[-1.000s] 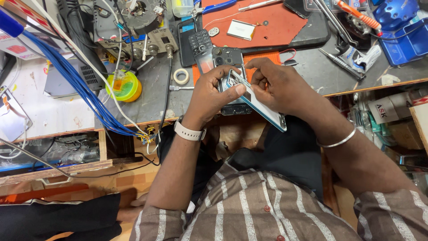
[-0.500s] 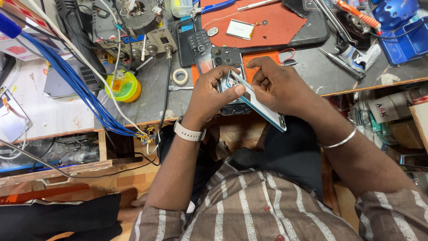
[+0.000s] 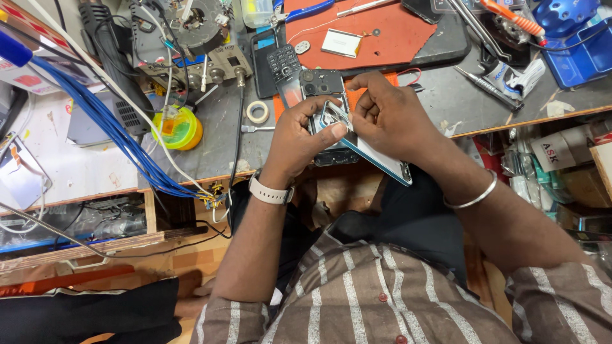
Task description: The person uses a screwdriver to remove screws from the back of a smartphone. They then separate the back cover from the main body and use a marker to write on the battery label.
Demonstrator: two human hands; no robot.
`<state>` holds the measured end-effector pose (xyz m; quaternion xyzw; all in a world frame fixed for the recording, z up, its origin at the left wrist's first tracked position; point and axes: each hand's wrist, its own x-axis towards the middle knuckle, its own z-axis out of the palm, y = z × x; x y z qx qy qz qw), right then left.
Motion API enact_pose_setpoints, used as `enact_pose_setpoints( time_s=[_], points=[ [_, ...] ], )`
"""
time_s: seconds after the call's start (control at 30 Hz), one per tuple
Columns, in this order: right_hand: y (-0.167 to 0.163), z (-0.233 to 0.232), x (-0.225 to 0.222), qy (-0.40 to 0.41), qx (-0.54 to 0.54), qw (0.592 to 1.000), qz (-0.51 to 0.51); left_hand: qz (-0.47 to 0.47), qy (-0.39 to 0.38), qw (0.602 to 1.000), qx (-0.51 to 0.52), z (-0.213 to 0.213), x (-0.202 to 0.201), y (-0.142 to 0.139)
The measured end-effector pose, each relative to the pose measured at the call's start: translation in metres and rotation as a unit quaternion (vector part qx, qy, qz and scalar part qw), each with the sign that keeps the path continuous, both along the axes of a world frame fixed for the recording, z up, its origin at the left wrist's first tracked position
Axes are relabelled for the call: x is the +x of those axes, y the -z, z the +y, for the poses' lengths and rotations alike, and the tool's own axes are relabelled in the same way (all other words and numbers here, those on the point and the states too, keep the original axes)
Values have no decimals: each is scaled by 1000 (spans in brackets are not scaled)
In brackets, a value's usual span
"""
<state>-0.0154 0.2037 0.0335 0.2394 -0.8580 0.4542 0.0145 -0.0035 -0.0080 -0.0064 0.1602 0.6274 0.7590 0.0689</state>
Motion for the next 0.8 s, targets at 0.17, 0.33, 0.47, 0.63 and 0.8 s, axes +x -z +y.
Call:
enact_pose_setpoints(
  time_s=[0.17, 0.33, 0.47, 0.63, 0.8],
  points=[
    [2, -1, 0, 50, 25, 998, -25, -4, 0, 1000, -5, -1, 0, 3],
    [-4, 20, 2, 92, -17, 992, -88, 2, 8, 999, 43, -6, 1, 6],
    [0, 46, 9, 12, -106, 953, -284, 10, 13, 996, 87, -10, 1, 15],
    [18, 56, 15, -63, -177, 912, -365, 13, 40, 994, 102, -6, 4, 21],
    [23, 69, 22, -65, -330, 865, -372, 35, 79, 977, 196, -10, 12, 5]
  ],
)
